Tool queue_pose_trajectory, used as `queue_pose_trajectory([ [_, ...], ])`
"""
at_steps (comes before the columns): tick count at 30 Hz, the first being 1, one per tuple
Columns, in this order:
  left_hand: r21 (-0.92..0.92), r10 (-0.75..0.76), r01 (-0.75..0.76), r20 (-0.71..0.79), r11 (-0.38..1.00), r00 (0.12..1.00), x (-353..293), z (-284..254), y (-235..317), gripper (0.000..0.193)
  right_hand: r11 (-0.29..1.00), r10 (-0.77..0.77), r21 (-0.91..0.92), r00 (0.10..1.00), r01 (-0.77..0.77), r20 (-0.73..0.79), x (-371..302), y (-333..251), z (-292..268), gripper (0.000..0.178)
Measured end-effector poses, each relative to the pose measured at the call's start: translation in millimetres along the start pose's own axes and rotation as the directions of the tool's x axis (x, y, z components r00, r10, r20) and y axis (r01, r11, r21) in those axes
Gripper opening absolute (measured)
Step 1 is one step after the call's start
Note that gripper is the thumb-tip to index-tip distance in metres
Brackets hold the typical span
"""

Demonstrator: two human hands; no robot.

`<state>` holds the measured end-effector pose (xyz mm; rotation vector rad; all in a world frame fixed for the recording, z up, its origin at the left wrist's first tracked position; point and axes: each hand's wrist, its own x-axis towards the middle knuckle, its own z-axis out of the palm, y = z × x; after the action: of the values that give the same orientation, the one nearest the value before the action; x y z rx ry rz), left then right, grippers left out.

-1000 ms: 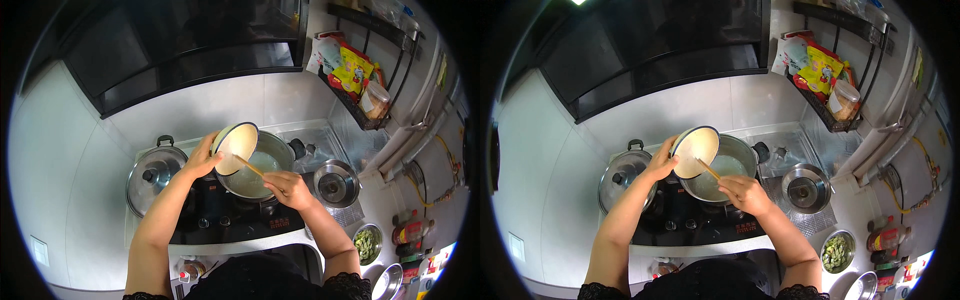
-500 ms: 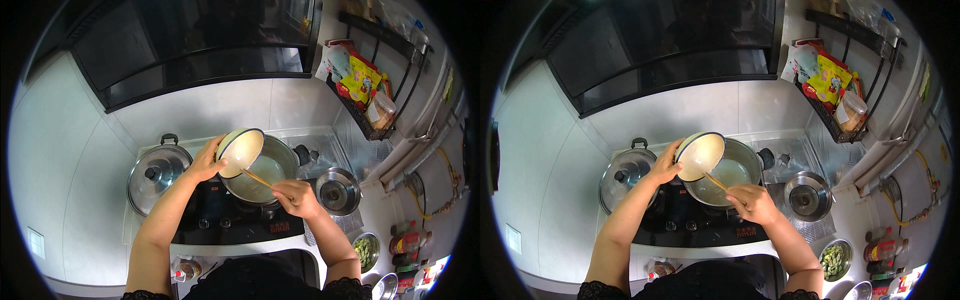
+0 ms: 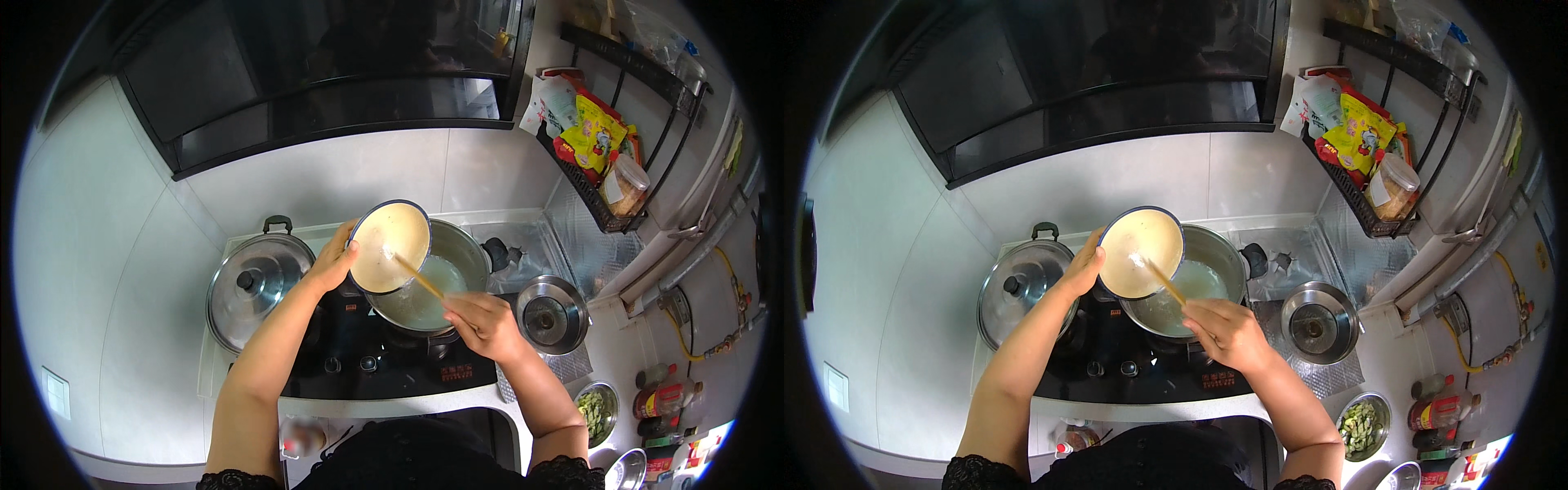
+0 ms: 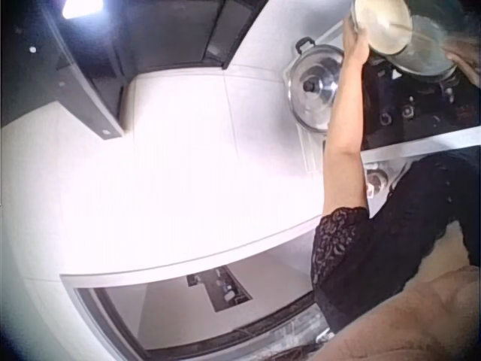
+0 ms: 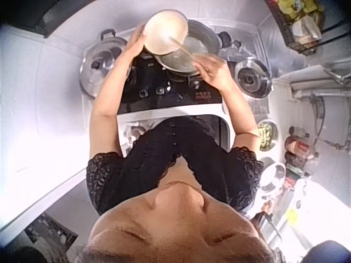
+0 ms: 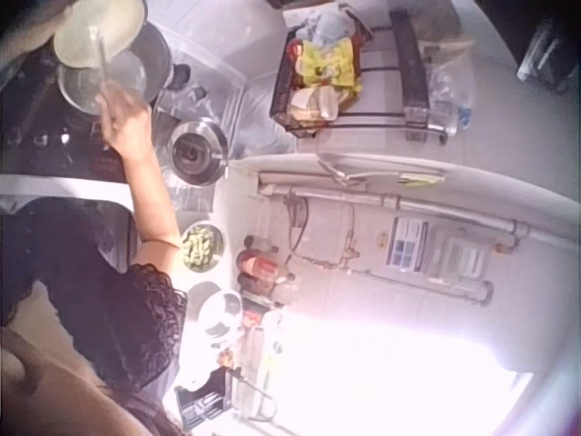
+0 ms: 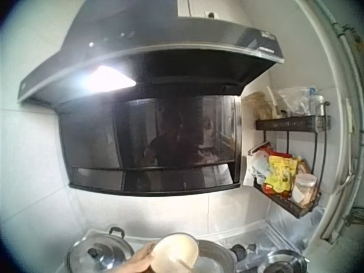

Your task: The person prepares a dish by first mixing a white liquid in a bowl with chopsticks, then pouring it into a pot of boiling water on the stove. They retrieve eggs from a plastic bag, wash them under the tap, and hold them ready for use.

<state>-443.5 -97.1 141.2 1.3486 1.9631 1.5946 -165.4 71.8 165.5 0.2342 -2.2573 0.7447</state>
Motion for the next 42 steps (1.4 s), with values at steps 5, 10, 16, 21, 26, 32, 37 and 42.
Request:
queue_pose_trajectory([
  [5, -0.001, -0.020, 0.020, -0.021, 1.000, 1.000, 2.3, -1.3, -0.4, 0.086, 0.998, -0.059, -0.030, 0.998, 0.060, 0.024, -3.1, -0.7, 2.4, 0.013],
  [10, 0.314, 0.164, -0.154, -0.007, 0.937, 0.986, -1.2, -10.8, -7.4, 0.085, 0.995, 0.097, 0.001, 0.988, -0.098, 0.123, -3.3, 12.2, -12.7, 0.010],
  [16, 0.532, 0.376, -0.430, 0.213, 0.730, 0.902, 4.4, 4.8, 20.2, 0.090, 0.978, 0.194, -0.009, 0.900, -0.207, 0.390, -4.7, 74.2, 54.9, 0.015],
  [21, 0.482, 0.360, -0.373, 0.124, 0.793, 0.925, 1.8, -8.1, 11.7, 0.089, 0.925, 0.318, -0.356, 0.777, -0.129, 0.543, 4.1, 70.1, 52.3, 0.015],
  [26, 0.443, 0.326, -0.344, 0.120, 0.828, 0.938, 7.4, -7.0, 4.1, 0.088, 0.981, 0.186, -0.134, 0.894, -0.143, 0.407, 1.3, 74.1, 73.2, 0.018],
  [32, 0.459, 0.288, -0.308, 0.114, 0.833, 0.951, 0.9, -11.6, 11.2, 0.086, 0.964, 0.240, -0.240, 0.778, -0.118, 0.581, 12.4, 35.1, 64.0, 0.020],
  [37, 0.463, 0.313, -0.338, 0.133, 0.819, 0.940, 8.6, -4.0, 10.9, 0.087, 0.858, 0.366, -0.504, 0.806, -0.099, 0.465, -0.2, 84.9, 71.5, 0.018],
  [42, 0.451, 0.263, -0.284, 0.112, 0.846, 0.958, 3.4, -4.3, 9.0, 0.088, 0.956, 0.268, -0.242, 0.827, -0.165, 0.495, 9.7, 41.4, 72.2, 0.019],
])
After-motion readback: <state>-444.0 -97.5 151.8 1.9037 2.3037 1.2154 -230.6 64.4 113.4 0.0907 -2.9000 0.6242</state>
